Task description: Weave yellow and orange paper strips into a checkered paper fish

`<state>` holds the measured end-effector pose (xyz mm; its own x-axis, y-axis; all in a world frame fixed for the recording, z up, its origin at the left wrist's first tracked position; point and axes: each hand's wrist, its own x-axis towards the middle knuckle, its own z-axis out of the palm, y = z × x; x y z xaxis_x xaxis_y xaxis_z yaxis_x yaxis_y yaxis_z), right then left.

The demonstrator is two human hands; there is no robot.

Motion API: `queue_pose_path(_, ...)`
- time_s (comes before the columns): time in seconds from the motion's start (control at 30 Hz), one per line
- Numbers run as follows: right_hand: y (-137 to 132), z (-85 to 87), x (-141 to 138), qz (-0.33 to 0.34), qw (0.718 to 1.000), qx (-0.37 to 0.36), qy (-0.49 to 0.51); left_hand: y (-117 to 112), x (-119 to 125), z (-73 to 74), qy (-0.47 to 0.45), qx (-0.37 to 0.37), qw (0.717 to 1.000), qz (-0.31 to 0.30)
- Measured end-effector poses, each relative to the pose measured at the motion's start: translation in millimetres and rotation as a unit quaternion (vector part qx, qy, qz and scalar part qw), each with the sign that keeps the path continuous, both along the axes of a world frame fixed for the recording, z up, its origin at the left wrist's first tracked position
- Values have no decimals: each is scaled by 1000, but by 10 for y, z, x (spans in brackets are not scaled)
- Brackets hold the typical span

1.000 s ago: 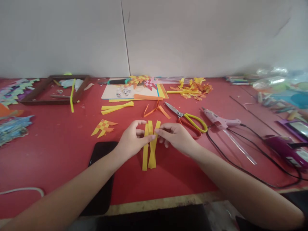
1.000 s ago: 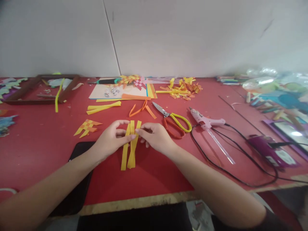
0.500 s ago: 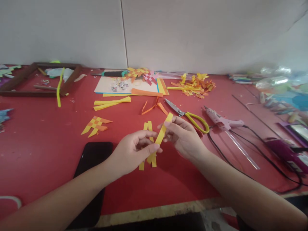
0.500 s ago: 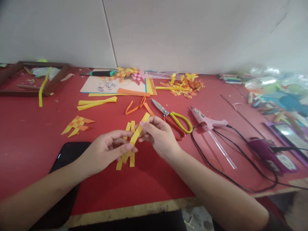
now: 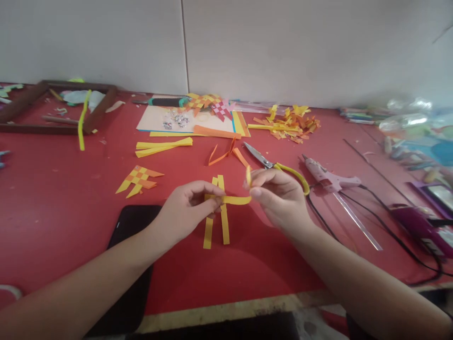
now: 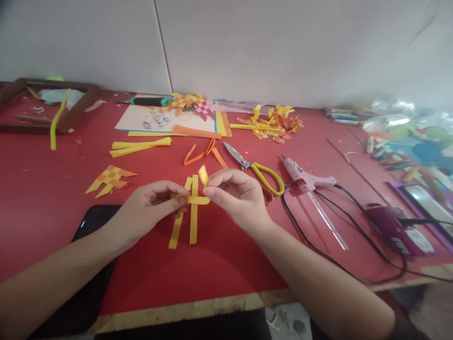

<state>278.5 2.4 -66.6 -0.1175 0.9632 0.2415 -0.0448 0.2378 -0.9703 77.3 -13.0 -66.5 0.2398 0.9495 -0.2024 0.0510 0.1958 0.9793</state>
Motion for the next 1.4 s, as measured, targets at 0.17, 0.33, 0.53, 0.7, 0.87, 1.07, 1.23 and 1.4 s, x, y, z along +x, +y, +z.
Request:
queue_pose_path(0.17, -32, -41, -34, 60, 991, 26, -117, 4, -17, -30, -21, 1, 1000, -3)
queue_pose_path(0.33, -35, -101, -41, 36, 979, 67, -191, -11, -23, 5, 0, 26, 999, -31)
queue_pose_path(0.53, -36, -96, -33, 58, 967, 95, -229, -33, -28, 5, 53, 58, 996, -30)
queue_pose_path(0.7, -25, -105, -24, 36, 972, 104, -206, -29, -42, -45, 41, 78, 996, -20)
queue_pose_path(0.87, -4, -69, -16, 73, 990, 17, -122, -17, -42, -53, 20, 73, 997, 7)
queue_pose_path(1.07, 18, -54, -23, 14, 992, -16, -126, -18, -37, -41, 41, 96, 995, 11)
queue_pose_path(1.23, 28, -46, -23, -4, 993, -40, -109, -8, -38, -2, 70, 115, 989, 53)
queue_pose_path(1.4, 27, -35, -27, -8, 995, -41, -93, 7, -42, -2, 26, 128, 989, 73)
